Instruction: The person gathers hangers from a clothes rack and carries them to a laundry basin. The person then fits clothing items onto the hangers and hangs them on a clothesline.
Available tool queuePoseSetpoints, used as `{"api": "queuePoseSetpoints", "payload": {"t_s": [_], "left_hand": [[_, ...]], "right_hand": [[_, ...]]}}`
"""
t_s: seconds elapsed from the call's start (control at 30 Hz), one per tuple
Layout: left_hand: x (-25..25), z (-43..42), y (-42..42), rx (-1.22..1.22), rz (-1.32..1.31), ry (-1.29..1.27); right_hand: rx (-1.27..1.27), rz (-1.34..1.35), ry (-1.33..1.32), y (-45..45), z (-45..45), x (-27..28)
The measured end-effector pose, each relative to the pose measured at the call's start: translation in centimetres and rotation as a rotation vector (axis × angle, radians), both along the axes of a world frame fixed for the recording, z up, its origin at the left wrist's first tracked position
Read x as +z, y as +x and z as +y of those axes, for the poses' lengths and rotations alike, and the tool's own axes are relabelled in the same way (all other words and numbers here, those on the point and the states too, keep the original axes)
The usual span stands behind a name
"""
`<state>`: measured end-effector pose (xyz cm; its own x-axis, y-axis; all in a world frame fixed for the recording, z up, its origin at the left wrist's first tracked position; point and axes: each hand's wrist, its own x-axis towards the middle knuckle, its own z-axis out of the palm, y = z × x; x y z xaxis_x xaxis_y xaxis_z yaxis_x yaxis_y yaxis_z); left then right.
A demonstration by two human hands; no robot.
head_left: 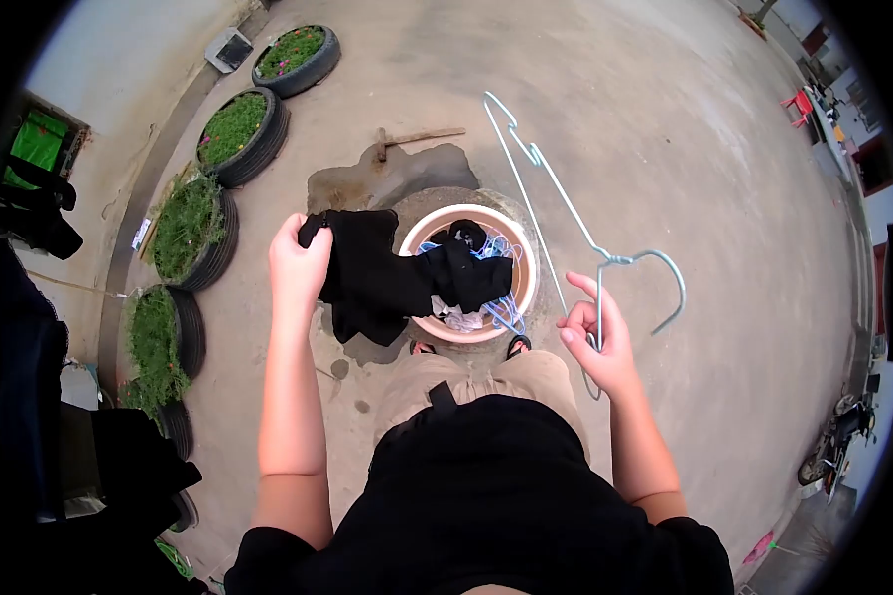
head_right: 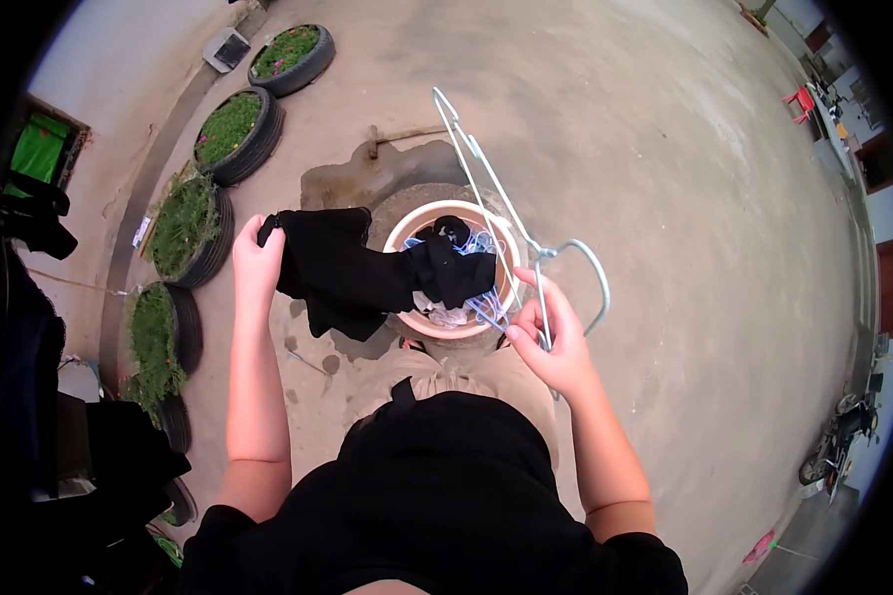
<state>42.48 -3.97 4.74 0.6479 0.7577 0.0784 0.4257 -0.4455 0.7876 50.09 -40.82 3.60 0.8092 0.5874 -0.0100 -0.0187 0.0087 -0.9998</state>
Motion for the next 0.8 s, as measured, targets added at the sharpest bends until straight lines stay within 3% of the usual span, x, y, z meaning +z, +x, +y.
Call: {"api": "queuePoseSetpoints", "payload": {"t_s": [0.03, 0.1, 0.13, 0.23, 0.37, 0.53, 0.77, 0.8], "left_hand": [[2.1, -0.6, 0.9, 0.033, 0.189, 0.197], [3.3, -0.2, 2.2, -0.007, 0.261, 0.3], [4.3, -0.3, 2.8, -0.031, 0.27, 0.278], [6.4, -0.4, 4.6, -0.093, 0.287, 0.229], [6.1, -0.1, 7.8, -0.146, 0.302, 0.153], [5.3, -0.9, 10.3, -0.246, 0.256, 0.102], [6.9, -5.6, 10.5, -0.422, 0.23, 0.108], [6.8, -6.2, 10.4, -0.506, 0.13, 0.112]], "right_hand": [[0.001, -0.018, 0.104, -0.3, -0.1, 0.6], [-0.02, 0.02, 0.121, -1.0, -0.3, 2.6], [-0.033, 0.039, 0.13, -1.3, -0.5, 3.4], [0.31, 0.256, 0.107, -1.0, -3.1, 4.2], [0.526, 0.52, 0.344, -2.1, -4.3, 4.6], [0.485, 0.6, 0.211, -2.6, -3.4, 4.4], [0.34, 0.447, 0.128, -2.5, -2.5, 4.8], [0.303, 0.433, 0.122, -2.4, -2.4, 4.8]]}}
